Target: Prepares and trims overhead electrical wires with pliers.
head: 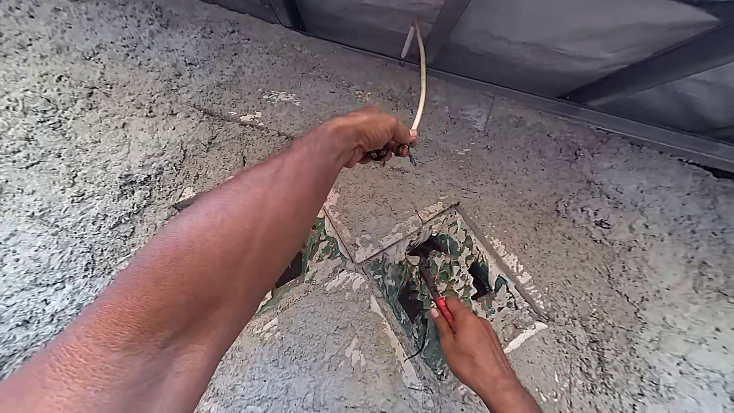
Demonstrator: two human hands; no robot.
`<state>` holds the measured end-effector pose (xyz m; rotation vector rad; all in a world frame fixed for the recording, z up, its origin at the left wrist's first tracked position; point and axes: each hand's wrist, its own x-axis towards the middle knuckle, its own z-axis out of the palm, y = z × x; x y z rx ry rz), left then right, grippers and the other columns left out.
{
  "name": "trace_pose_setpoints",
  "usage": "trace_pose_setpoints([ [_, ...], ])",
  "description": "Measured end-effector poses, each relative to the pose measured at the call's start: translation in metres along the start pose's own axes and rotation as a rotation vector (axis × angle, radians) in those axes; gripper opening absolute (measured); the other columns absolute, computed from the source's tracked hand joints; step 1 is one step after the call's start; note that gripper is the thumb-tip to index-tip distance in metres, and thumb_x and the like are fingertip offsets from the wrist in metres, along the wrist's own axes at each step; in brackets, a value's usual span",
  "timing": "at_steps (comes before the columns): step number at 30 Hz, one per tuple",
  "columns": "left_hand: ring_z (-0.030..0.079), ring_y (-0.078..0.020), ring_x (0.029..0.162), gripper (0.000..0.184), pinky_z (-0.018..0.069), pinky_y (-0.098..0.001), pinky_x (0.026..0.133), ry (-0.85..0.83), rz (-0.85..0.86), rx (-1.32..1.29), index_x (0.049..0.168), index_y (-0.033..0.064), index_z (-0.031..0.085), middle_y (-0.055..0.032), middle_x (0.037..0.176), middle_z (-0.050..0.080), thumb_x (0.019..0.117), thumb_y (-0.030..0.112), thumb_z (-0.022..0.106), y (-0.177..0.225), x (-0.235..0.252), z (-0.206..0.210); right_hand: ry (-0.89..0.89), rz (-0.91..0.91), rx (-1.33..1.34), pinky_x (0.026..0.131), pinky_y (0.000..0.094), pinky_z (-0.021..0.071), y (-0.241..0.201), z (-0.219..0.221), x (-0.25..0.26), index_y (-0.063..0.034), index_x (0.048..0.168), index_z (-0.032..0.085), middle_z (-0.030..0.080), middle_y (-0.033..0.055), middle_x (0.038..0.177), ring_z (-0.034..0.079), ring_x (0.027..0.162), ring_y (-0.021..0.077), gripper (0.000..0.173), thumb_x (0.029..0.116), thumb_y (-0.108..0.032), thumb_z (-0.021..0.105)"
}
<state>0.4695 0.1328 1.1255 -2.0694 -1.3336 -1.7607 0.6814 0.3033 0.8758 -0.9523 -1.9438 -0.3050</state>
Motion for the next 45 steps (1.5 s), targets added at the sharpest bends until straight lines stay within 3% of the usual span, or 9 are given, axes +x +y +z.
trace_pose_setpoints([
  [5, 0.057, -0.0081, 0.065, 0.024, 0.0419, -0.0222, 0.056, -0.002, -0.027, -0.043, 0.116, 0.0171, 0.073, 0.0008, 0.087, 0.069, 0.1017, 0.034, 0.063, -0.002, 0.004, 0.009, -0.136, -0.074, -0.012, 0.073, 0.0506, 0.0555, 0.005, -0.003, -0.033, -0.0112, 0.116, 0.054, 0.065, 0.0089, 0.085, 0.068, 0.081, 0.0289, 0.026, 0.1044, -0.034, 0.055],
  [9, 0.056, -0.0070, 0.064, 0.023, 0.0394, -0.0215, 0.054, -0.001, -0.018, -0.049, 0.113, 0.0168, 0.074, 0.0013, 0.088, 0.070, 0.1008, 0.033, 0.064, -0.002, 0.008, 0.018, 0.168, -0.292, -0.042, 0.068, 0.0470, 0.0589, 0.008, 0.002, -0.032, -0.0046, 0.128, 0.054, 0.063, 0.0137, 0.104, 0.068, 0.081, 0.0305, 0.041, 0.0930, -0.023, 0.066],
  [14, 0.055, -0.0077, 0.062, 0.022, 0.0392, -0.0215, 0.053, -0.007, -0.001, -0.074, 0.112, 0.0160, 0.074, 0.0006, 0.086, 0.068, 0.1015, 0.032, 0.063, -0.001, 0.010, 0.025, 0.524, -0.460, -0.016, 0.051, 0.0396, 0.0546, -0.001, 0.003, -0.010, -0.0020, 0.099, 0.061, 0.056, 0.0148, 0.094, 0.063, 0.065, 0.0261, 0.012, 0.0966, -0.009, 0.052],
  [18, 0.055, -0.0080, 0.064, 0.023, 0.0398, -0.0219, 0.054, -0.011, -0.004, -0.079, 0.112, 0.0171, 0.074, 0.0013, 0.087, 0.068, 0.1015, 0.034, 0.062, -0.003, 0.011, 0.027, 0.435, -0.408, 0.184, 0.072, 0.0437, 0.0574, -0.015, -0.001, 0.007, -0.0063, 0.113, 0.066, 0.060, 0.0114, 0.098, 0.065, 0.084, 0.0252, 0.022, 0.0968, -0.008, 0.052],
  [26, 0.055, -0.0075, 0.063, 0.022, 0.0388, -0.0216, 0.052, -0.021, -0.008, -0.077, 0.109, 0.0176, 0.075, 0.0015, 0.088, 0.069, 0.1013, 0.034, 0.063, -0.007, 0.013, 0.028, 0.320, -0.316, -0.072, 0.054, 0.0539, 0.0535, -0.075, -0.064, 0.049, -0.0155, 0.138, 0.056, 0.066, 0.0102, 0.073, 0.067, 0.063, 0.0319, 0.045, 0.0940, -0.014, 0.063],
  [33, 0.057, -0.0079, 0.064, 0.020, 0.0400, -0.0209, 0.052, -0.010, -0.004, -0.074, 0.110, 0.0167, 0.074, 0.0007, 0.087, 0.068, 0.0991, 0.032, 0.067, -0.009, 0.015, 0.027, 0.244, -0.209, -0.198, 0.064, 0.0575, 0.0557, -0.109, -0.081, 0.077, -0.0166, 0.137, 0.057, 0.070, 0.0135, 0.087, 0.071, 0.082, 0.0361, 0.046, 0.0912, -0.018, 0.063],
  [37, 0.057, -0.0080, 0.064, 0.020, 0.0413, -0.0216, 0.053, -0.004, 0.006, -0.074, 0.111, 0.0167, 0.074, 0.0009, 0.087, 0.068, 0.0982, 0.031, 0.068, -0.010, 0.014, 0.025, 0.286, -0.181, -0.259, 0.063, 0.0582, 0.0548, -0.120, -0.090, 0.082, -0.0163, 0.154, 0.038, 0.067, 0.0169, 0.083, 0.070, 0.079, 0.0396, 0.069, 0.0893, -0.015, 0.063],
  [42, 0.057, -0.0077, 0.065, 0.020, 0.0408, -0.0215, 0.054, -0.003, 0.016, -0.076, 0.111, 0.0162, 0.074, 0.0016, 0.085, 0.068, 0.0988, 0.031, 0.067, -0.012, 0.011, 0.020, 0.378, -0.406, -0.342, 0.048, 0.0488, 0.0484, -0.120, -0.058, 0.034, -0.0132, 0.105, 0.065, 0.061, 0.0075, 0.066, 0.065, 0.061, 0.0310, 0.018, 0.0869, -0.016, 0.064],
  [45, 0.058, -0.0077, 0.068, 0.022, 0.0411, -0.0213, 0.054, -0.010, 0.027, -0.056, 0.113, 0.0165, 0.074, 0.0014, 0.089, 0.068, 0.0986, 0.033, 0.067, -0.015, 0.011, 0.017, 0.293, -0.369, -0.399, 0.049, 0.0456, 0.0490, -0.122, -0.049, 0.029, -0.0135, 0.108, 0.059, 0.060, 0.0058, 0.066, 0.066, 0.061, 0.0290, 0.020, 0.0890, -0.016, 0.064],
])
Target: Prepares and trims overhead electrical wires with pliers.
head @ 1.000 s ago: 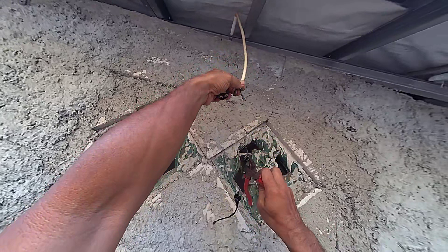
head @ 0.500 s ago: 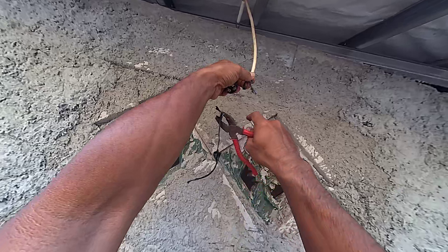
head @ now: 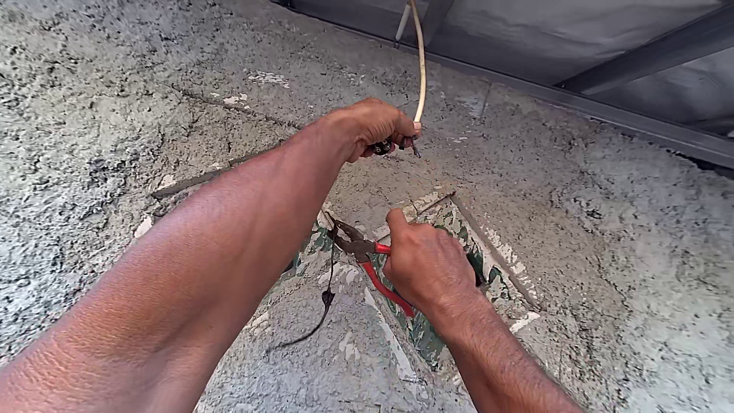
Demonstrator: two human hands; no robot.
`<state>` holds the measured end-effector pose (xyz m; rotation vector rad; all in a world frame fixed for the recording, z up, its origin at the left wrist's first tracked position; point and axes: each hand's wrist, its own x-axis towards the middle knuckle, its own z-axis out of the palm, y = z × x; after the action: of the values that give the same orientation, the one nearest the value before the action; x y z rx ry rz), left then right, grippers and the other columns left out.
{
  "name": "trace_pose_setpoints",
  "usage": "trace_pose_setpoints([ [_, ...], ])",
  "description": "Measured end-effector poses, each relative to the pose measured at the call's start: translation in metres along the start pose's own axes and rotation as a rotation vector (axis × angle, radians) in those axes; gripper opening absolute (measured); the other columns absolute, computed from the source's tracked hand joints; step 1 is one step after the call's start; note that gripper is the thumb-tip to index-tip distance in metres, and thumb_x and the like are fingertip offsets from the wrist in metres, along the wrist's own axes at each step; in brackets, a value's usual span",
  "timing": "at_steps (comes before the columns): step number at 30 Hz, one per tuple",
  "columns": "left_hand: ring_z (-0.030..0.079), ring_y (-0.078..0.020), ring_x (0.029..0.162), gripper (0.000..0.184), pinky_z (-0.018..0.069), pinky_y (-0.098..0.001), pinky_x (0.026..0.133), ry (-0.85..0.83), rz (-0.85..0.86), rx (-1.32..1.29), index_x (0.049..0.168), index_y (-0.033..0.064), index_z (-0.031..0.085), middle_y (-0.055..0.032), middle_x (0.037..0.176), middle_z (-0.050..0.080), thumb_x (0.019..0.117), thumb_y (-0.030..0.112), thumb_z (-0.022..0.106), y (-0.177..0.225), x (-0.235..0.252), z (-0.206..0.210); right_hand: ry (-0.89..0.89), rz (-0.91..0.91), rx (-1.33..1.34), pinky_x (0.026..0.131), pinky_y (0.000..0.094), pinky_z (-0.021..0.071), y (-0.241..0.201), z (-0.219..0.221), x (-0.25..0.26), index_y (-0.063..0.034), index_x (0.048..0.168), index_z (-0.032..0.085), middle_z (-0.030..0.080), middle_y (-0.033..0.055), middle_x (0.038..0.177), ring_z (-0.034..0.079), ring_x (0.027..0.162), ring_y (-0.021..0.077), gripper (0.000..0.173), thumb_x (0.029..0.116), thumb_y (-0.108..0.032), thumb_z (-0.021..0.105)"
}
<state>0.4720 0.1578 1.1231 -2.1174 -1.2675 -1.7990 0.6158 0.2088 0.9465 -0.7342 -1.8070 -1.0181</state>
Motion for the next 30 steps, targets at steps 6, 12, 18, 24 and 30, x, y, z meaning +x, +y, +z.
trace_pose_setpoints([
  [6, 0.058, -0.0080, 0.069, 0.021, 0.0422, -0.0226, 0.056, 0.004, -0.009, 0.011, 0.110, 0.0180, 0.075, 0.0025, 0.088, 0.068, 0.0986, 0.033, 0.067, 0.000, 0.001, -0.001, -0.093, 0.152, 0.038, 0.060, 0.0552, 0.0535, 0.018, -0.014, 0.042, -0.0110, 0.128, 0.054, 0.066, 0.0141, 0.080, 0.070, 0.077, 0.0371, 0.041, 0.0891, -0.016, 0.063],
  [12, 0.059, -0.0078, 0.068, 0.020, 0.0416, -0.0217, 0.055, -0.012, 0.000, -0.002, 0.111, 0.0170, 0.074, 0.0016, 0.088, 0.069, 0.0978, 0.031, 0.068, 0.000, 0.004, -0.001, 0.114, 0.023, -0.065, 0.047, 0.0480, 0.0486, -0.003, -0.020, 0.017, -0.0084, 0.142, 0.045, 0.057, 0.0090, 0.064, 0.064, 0.057, 0.0330, 0.056, 0.0888, -0.013, 0.062],
  [18, 0.058, -0.0076, 0.068, 0.022, 0.0407, -0.0212, 0.055, -0.003, -0.010, -0.012, 0.114, 0.0159, 0.073, 0.0010, 0.090, 0.069, 0.0995, 0.031, 0.066, -0.002, -0.002, -0.003, -0.193, -0.071, 0.005, 0.058, 0.0487, 0.0542, -0.013, 0.017, -0.044, -0.0116, 0.122, 0.058, 0.067, 0.0126, 0.082, 0.070, 0.073, 0.0344, 0.028, 0.0949, -0.010, 0.055],
  [24, 0.058, -0.0078, 0.067, 0.022, 0.0404, -0.0205, 0.055, 0.001, -0.052, -0.040, 0.115, 0.0174, 0.074, 0.0008, 0.089, 0.068, 0.0997, 0.031, 0.066, -0.004, -0.003, 0.002, -0.678, 0.057, 0.263, 0.075, 0.0514, 0.0573, 0.001, 0.025, -0.078, -0.0136, 0.124, 0.060, 0.069, 0.0110, 0.092, 0.070, 0.089, 0.0317, 0.028, 0.0974, -0.022, 0.061],
  [30, 0.060, -0.0089, 0.069, 0.035, 0.0427, -0.0217, 0.056, 0.013, -0.069, -0.116, 0.114, 0.0178, 0.072, 0.0010, 0.094, 0.071, 0.1075, 0.043, 0.048, -0.010, -0.005, 0.006, -0.785, 0.127, 0.524, 0.067, 0.0425, 0.0528, 0.035, 0.043, -0.123, -0.0131, 0.106, 0.063, 0.062, 0.0027, 0.079, 0.064, 0.074, 0.0196, 0.022, 0.0972, -0.033, 0.066],
])
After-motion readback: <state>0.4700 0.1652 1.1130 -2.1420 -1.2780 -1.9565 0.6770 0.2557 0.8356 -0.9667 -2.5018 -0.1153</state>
